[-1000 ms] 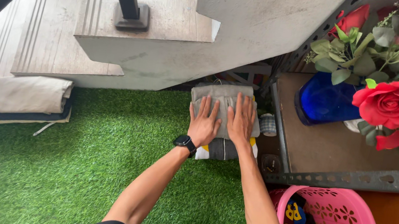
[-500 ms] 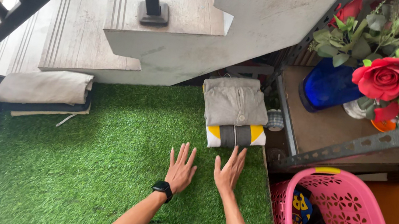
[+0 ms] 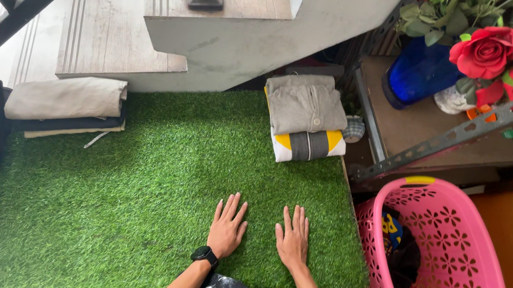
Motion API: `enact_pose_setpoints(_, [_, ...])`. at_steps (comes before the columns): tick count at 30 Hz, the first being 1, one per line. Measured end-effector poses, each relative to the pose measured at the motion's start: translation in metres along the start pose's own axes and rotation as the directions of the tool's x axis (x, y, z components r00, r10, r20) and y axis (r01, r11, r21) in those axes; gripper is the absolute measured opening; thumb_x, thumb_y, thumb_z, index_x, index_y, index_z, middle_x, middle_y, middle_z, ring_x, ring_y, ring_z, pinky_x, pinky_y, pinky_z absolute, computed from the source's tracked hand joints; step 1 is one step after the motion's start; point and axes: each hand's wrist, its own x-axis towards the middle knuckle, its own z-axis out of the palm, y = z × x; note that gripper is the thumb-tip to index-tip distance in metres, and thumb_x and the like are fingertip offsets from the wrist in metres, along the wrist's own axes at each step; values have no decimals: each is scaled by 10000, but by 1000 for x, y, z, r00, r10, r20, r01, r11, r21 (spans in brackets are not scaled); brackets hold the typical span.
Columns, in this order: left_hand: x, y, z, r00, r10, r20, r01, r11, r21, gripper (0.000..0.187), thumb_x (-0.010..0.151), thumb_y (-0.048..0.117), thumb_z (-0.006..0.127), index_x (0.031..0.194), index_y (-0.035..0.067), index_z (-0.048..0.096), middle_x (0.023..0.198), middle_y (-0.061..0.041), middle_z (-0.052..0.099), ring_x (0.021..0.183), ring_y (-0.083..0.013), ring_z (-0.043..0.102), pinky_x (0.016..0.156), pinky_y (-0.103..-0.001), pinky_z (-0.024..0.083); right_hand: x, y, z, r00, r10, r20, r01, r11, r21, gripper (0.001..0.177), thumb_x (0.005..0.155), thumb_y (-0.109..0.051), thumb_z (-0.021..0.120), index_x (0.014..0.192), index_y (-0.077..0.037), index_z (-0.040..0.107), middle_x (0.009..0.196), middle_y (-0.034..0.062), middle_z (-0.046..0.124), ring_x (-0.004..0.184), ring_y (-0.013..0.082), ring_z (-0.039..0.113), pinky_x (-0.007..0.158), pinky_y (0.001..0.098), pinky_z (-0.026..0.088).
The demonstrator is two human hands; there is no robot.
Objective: The person folds a gray and yellow zip-up jacket and places it on a stack. Then the person takes a gray long-sleeve shirt from a pink laundry basket, lays it flat on a green mat, folds the sleeves and body, and places the folded shirt on the stack.
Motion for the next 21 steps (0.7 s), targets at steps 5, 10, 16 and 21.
enact_pose_setpoints(5, [-12,-3,-4,1000,7,-30,-9,996,-83,572,969,250,580,1490,49,458,1640,-184,287,1517,-345,257,1232,-522,164,-19,-8,1,997,63,34,-63,998,-12,648,1034,-401,445,1610,-166,266,1685,185,152,1565,339,106,1262,478,75])
enact_pose_setpoints(10, [-27,-7,-10,998,33,-53,-39,992,-124,560,968,237,590,1482,46,478,1636,-181,311,1516,-344,276,1241,-510,177,-32,-13,2,991,106,81,-107,994,3,657,1040,-422,426,1622,-188,228,1701,158,106,1576,314,48,1266,472,39])
enact_pose_setpoints(16, [-43,-8,-19,998,58,-30,-61,993,-102,561,966,233,589,1480,38,474,1628,-186,314,1512,-344,278,1237,-508,170,-44,-18,3,981,143,130,-139,990,-39,688,1036,-447,412,1632,-201,171,1709,138,62,1579,292,12,1265,463,8])
enact_pose_setpoints(21, [-54,-7,-25,997,77,-29,-80,991,-111,551,973,241,582,1475,37,480,1622,-181,326,1510,-340,277,1234,-506,167,-47,-20,3,965,178,191,-171,984,-51,721,1036,-467,400,1641,-216,101,1713,121,-5,1580,269,-50,1262,446,-26])
